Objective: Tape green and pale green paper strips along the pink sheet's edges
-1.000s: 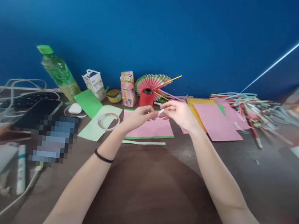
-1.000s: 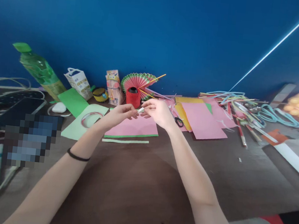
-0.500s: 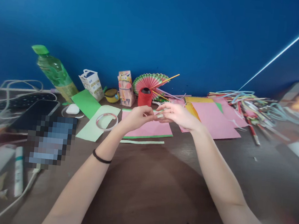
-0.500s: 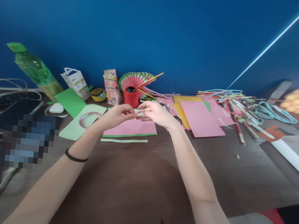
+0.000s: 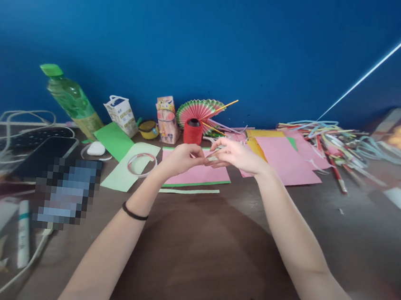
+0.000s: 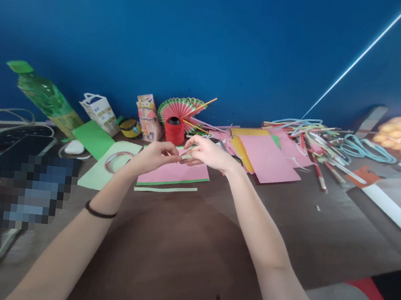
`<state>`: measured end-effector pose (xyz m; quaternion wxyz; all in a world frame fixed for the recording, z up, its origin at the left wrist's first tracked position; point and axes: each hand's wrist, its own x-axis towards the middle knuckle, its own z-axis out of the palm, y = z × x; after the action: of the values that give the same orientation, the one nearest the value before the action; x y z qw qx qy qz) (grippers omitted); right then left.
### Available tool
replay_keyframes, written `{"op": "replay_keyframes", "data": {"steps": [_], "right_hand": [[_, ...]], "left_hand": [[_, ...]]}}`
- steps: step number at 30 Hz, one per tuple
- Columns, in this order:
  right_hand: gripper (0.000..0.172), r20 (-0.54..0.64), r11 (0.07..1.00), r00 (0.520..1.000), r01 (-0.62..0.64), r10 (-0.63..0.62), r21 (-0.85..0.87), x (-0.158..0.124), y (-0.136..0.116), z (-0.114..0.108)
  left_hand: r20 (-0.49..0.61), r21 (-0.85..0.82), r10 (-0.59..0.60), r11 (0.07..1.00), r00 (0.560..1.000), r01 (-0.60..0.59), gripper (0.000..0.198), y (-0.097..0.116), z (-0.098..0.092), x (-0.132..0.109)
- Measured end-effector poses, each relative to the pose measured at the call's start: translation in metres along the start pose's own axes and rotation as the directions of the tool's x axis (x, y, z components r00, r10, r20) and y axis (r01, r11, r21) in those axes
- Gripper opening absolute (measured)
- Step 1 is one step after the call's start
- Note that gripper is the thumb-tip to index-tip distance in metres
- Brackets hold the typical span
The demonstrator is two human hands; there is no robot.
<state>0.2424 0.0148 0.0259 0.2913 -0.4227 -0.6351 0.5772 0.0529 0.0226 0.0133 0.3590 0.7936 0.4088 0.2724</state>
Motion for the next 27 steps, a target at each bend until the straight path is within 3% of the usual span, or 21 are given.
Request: {"op": "replay_keyframes", "data": {"steps": [27], "right_hand": [[0.011,0.052,1.000,0.999,-0.014,0.013,0.026,-0.0011,0.0007,-0.0003]], "left_hand": [[0.067,-0.002,-0.022,1.000,0.998,0.023,0.028,-0.0018,-0.0010,-0.0009]]}}
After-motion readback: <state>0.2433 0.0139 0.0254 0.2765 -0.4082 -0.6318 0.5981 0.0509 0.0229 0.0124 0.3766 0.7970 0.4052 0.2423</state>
